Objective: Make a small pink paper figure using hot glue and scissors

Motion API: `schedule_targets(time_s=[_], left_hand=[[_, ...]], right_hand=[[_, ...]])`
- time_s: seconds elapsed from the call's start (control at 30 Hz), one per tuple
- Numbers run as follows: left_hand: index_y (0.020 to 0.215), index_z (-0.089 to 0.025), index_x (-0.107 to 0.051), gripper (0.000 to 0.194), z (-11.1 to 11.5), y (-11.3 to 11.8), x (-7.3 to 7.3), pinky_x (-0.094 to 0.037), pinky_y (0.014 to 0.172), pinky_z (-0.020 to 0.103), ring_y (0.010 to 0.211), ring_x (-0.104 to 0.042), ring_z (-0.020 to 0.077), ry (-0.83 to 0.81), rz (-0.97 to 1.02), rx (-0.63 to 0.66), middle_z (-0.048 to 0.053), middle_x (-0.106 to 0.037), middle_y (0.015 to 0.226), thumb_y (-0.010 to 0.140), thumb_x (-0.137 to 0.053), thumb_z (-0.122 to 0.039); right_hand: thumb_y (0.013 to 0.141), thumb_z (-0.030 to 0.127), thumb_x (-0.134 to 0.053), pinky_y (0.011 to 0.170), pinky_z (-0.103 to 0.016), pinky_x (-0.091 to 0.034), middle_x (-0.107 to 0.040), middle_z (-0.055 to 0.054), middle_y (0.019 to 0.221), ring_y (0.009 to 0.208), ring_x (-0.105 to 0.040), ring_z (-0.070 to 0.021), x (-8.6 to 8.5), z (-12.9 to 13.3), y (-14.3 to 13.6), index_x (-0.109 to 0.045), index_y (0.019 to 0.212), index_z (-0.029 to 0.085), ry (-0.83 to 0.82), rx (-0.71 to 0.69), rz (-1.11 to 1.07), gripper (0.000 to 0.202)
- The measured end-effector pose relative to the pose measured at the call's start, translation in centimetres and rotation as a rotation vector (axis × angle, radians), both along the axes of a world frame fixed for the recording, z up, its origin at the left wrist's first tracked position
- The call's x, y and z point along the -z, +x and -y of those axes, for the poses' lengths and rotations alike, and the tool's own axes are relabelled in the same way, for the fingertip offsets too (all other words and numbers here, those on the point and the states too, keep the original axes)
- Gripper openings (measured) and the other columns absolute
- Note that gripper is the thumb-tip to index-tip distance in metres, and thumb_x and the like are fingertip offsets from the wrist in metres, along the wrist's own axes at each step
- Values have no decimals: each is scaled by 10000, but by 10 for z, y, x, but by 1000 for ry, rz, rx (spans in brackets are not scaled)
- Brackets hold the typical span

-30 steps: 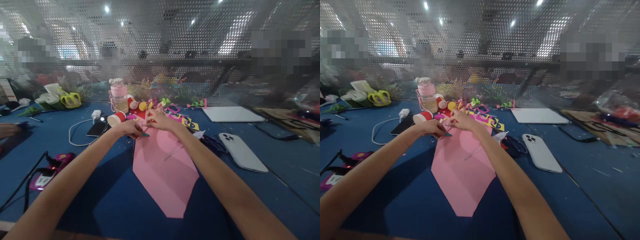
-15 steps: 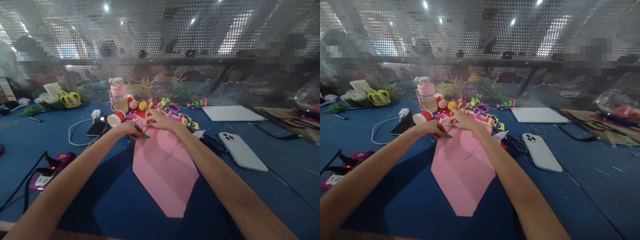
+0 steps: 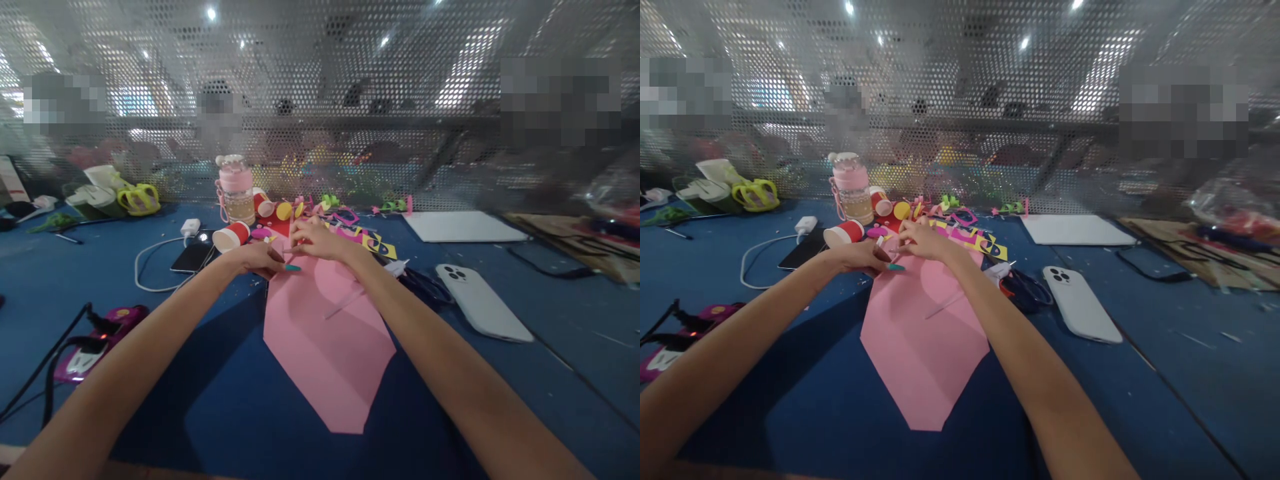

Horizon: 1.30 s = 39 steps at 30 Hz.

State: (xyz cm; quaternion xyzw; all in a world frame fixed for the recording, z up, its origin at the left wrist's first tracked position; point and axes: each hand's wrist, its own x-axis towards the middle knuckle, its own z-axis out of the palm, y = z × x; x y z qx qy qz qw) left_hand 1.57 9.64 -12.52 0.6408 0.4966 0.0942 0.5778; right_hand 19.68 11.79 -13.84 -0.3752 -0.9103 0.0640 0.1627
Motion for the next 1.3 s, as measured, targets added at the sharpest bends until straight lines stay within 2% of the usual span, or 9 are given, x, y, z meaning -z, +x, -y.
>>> schedule_targets(time_s=[0.17,0.37,0.6,0.77,1.13,1.3], left_hand=[[497,-128,-580,135,0,1,1,-371,473,180,427,-418,43,-19,12,-28,-60,-458,419,539,-701,-170],[484,-132,-586,110,-1,1,4,-402,519,190,454,-437,46,-16,0,-41,-54,-477,447,530,-686,-124],[530,-127,-616,123,-2,0,3,-422,531,201,487,-470,58,30,-43,-60,-38,-519,489,481,-727,-150],[584,-130,-662,149,-4,-4,1,-442,566,208,525,-500,72,23,-60,20,-16,-577,545,465,-741,-172],[579,-137,-658,172,-7,-6,5,-448,558,213,525,-516,81,44,-101,2,-17,-591,552,426,-737,-139],[591,-148,-665,198,-10,-9,5,-461,572,224,555,-548,99,7,-96,64,-10,-615,579,408,-742,-146]], right_hand=[[830,360,-476,779,-362,-222,-598,-47,853,802,-424,-192,-2,2,-1,-625,734,178,-34,11,-4,254],[801,333,-516,749,-353,-226,-619,-43,688,871,-364,-242,-6,7,-3,-624,686,182,-89,81,20,218],[790,332,-525,753,-353,-241,-617,-46,694,867,-366,-242,-5,6,-1,-651,744,190,-71,82,-2,195],[792,368,-521,763,-352,-245,-617,-43,677,835,-392,-229,-4,5,2,-653,714,184,-53,77,-11,240],[787,352,-531,787,-367,-242,-618,-50,707,844,-392,-233,-6,5,3,-661,749,181,-51,76,-6,218],[788,321,-532,793,-363,-245,-619,-45,701,855,-397,-227,-6,4,3,-654,731,177,-59,66,-37,196]])
